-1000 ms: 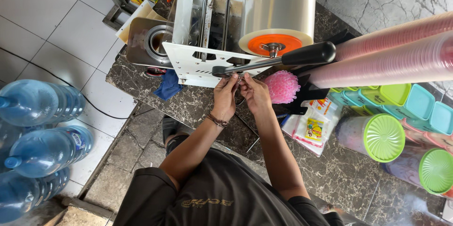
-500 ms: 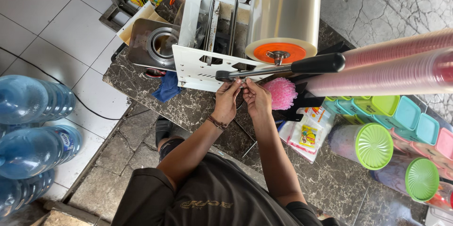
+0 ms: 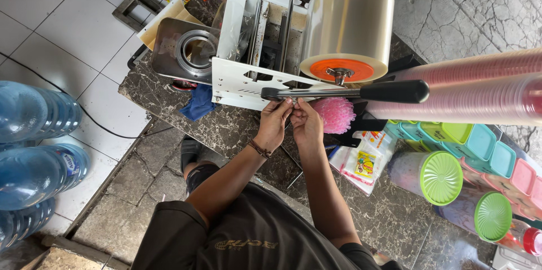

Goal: The person repairs a plastic bag sealing machine by cutting a plastic bag, using pliers to adjust a metal rod, and using a T-handle wrench to tighten screws. They then connect a power cord to a wall socket and test the machine by cranking the handle.

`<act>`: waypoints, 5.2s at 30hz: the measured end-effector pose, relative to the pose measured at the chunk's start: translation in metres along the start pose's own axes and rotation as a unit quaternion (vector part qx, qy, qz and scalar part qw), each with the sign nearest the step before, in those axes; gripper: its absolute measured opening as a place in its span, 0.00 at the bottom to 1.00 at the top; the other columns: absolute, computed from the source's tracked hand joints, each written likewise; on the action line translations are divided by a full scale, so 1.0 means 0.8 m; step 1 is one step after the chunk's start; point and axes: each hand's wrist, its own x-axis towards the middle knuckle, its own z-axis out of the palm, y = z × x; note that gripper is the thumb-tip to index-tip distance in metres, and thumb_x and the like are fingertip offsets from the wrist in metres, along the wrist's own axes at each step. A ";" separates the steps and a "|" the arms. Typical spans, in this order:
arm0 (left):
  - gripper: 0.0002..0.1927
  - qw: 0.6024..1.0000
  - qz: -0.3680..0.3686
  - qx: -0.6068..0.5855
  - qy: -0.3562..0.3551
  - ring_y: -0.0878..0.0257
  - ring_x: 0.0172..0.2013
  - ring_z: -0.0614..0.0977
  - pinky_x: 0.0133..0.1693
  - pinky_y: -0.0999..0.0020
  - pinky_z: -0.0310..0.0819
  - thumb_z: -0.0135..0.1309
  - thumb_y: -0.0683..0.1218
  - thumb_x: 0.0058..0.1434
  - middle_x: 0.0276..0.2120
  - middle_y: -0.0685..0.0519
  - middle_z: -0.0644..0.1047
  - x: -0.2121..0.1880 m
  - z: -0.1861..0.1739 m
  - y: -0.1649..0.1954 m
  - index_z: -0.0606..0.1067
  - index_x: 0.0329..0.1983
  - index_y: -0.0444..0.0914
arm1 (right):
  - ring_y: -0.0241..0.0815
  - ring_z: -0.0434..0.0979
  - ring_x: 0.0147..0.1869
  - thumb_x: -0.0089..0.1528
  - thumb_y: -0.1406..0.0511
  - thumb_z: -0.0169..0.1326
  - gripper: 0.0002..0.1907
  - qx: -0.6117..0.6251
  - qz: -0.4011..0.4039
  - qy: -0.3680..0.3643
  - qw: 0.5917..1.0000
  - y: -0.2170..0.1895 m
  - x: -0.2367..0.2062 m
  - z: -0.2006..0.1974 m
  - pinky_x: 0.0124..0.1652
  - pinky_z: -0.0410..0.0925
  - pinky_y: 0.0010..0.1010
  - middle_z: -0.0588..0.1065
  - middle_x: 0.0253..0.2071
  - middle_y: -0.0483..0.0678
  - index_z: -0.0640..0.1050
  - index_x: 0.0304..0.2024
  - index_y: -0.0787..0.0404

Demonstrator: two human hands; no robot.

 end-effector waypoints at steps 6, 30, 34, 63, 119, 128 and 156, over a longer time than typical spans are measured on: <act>0.03 1.000 0.007 0.010 -0.019 0.67 0.41 0.83 0.47 0.71 0.77 0.60 0.38 0.65 0.39 0.52 0.82 0.003 -0.009 -0.003 0.80 0.41 0.36 | 0.31 0.70 0.30 0.66 0.70 0.57 0.05 -0.003 -0.022 -0.013 1.000 0.008 0.001 -0.008 0.27 0.62 0.21 0.76 0.32 0.46 0.79 0.39 0.69; 0.20 0.935 -0.221 0.231 -0.155 0.57 0.51 0.81 0.58 0.60 0.72 0.46 0.52 0.74 0.49 0.46 0.82 -0.012 -0.023 0.142 0.77 0.53 0.31 | 0.35 0.70 0.24 0.70 0.62 0.49 0.10 0.234 -0.155 0.159 0.946 0.069 -0.028 0.008 0.24 0.63 0.26 0.74 0.29 0.47 0.72 0.37 0.62; 0.21 0.933 -0.241 0.237 -0.119 0.56 0.51 0.81 0.58 0.59 0.73 0.51 0.53 0.70 0.49 0.44 0.81 -0.006 -0.031 0.144 0.76 0.53 0.31 | 0.33 0.69 0.26 0.70 0.66 0.53 0.07 0.104 -0.184 0.139 0.968 0.075 -0.034 0.011 0.25 0.62 0.24 0.73 0.30 0.47 0.71 0.40 0.63; 0.25 0.926 -0.190 0.311 -0.102 0.53 0.50 0.80 0.56 0.57 0.70 0.48 0.56 0.72 0.48 0.43 0.80 -0.006 -0.043 0.156 0.74 0.54 0.29 | 0.49 0.80 0.26 0.62 0.67 0.60 0.08 -0.383 -0.288 -0.055 0.876 0.042 -0.016 0.017 0.29 0.70 0.35 0.78 0.25 0.55 0.84 0.34 0.68; 0.20 0.910 -0.191 0.354 -0.102 0.58 0.46 0.80 0.50 0.59 0.72 0.51 0.55 0.69 0.48 0.50 0.79 -0.006 -0.009 0.167 0.72 0.56 0.37 | 0.50 0.80 0.31 0.61 0.70 0.64 0.08 -0.423 -0.493 -0.027 0.760 0.057 -0.021 0.017 0.30 0.71 0.35 0.78 0.32 0.54 0.82 0.42 0.67; 0.23 0.890 -0.199 0.401 -0.092 0.59 0.43 0.80 0.50 0.62 0.72 0.50 0.58 0.71 0.44 0.48 0.80 -0.010 -0.005 0.176 0.73 0.56 0.35 | 0.47 0.82 0.38 0.60 0.74 0.61 0.06 -0.311 -0.485 0.138 0.806 0.097 -0.032 0.038 0.37 0.72 0.32 0.76 0.40 0.56 0.81 0.41 0.67; 0.25 0.882 -0.256 0.385 -0.095 0.58 0.45 0.79 0.52 0.63 0.72 0.46 0.55 0.74 0.46 0.46 0.79 -0.031 -0.066 0.188 0.72 0.59 0.29 | 0.33 0.77 0.31 0.62 0.66 0.63 0.12 -0.172 -0.206 0.001 0.963 0.081 -0.029 0.023 0.32 0.71 0.26 0.80 0.32 0.50 0.82 0.44 0.68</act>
